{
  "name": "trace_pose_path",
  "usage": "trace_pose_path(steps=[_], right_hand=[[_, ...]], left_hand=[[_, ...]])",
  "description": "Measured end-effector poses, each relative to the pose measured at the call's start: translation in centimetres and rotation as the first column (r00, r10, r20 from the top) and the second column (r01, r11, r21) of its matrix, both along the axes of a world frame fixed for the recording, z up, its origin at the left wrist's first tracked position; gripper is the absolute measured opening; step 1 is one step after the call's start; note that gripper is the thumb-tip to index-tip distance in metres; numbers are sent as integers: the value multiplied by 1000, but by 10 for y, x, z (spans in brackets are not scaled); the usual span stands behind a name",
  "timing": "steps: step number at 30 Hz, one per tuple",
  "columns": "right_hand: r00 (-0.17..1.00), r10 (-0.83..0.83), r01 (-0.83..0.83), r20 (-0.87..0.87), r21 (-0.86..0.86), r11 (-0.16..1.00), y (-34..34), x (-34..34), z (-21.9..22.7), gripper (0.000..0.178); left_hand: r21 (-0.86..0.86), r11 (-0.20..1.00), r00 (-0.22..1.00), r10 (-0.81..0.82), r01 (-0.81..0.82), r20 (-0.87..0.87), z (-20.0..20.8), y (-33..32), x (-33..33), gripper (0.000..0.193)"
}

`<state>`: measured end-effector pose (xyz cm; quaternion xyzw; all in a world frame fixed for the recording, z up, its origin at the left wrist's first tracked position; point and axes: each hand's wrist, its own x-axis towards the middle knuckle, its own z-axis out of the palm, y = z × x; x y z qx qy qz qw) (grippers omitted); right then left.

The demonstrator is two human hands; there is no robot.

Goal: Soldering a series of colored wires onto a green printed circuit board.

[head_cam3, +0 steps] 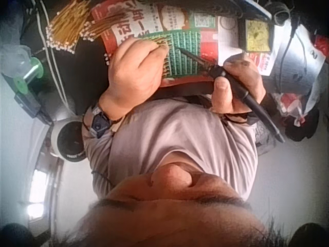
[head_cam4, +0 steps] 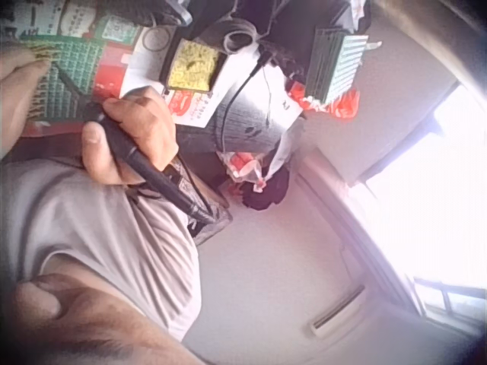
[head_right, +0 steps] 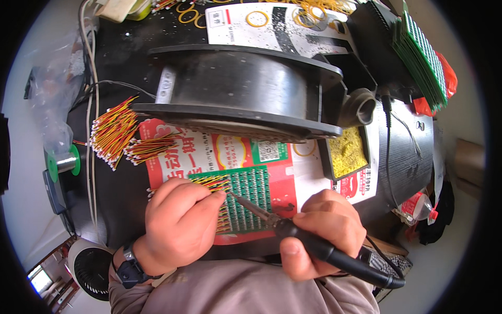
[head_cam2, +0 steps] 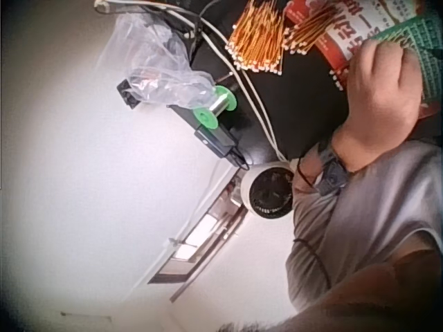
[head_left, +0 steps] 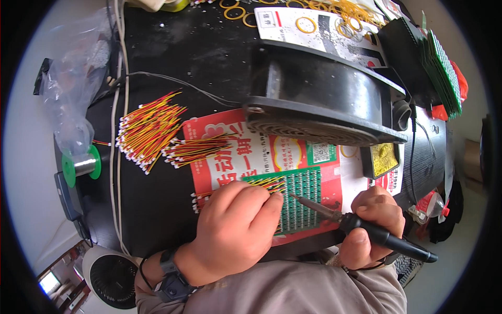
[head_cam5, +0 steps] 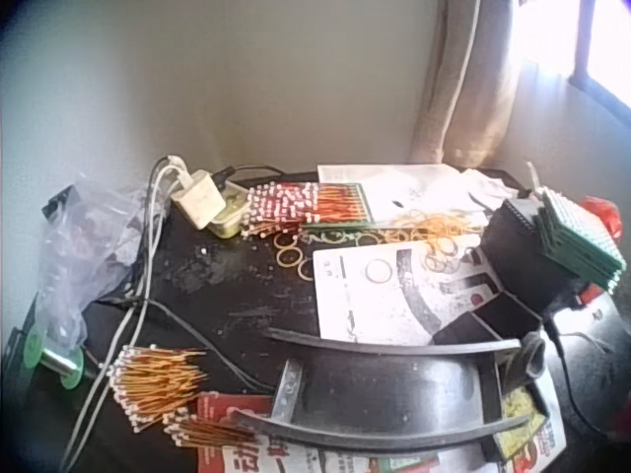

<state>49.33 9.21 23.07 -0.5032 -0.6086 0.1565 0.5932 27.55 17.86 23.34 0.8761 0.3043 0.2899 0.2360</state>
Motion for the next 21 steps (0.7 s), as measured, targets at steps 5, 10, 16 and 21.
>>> trace_pose_path(steps=[5,10,16,21], right_hand=[[1000,-26,26,1,-36,999,-4,1,-1,30],[999,-50,50,-18,-32,998,-4,-2,1,26],[998,-55,55,-6,-35,998,-4,-2,-2,25],[998,-42,37,-36,-113,993,-6,-3,3,30]], left_hand=[[-16,998,998,-65,65,24,-1,5,-3,24],[-40,999,1000,-20,19,-19,16,16,-17,20],[32,904,893,427,-427,-140,25,59,-53,16],[58,908,893,419,-415,-166,17,67,-52,16]])
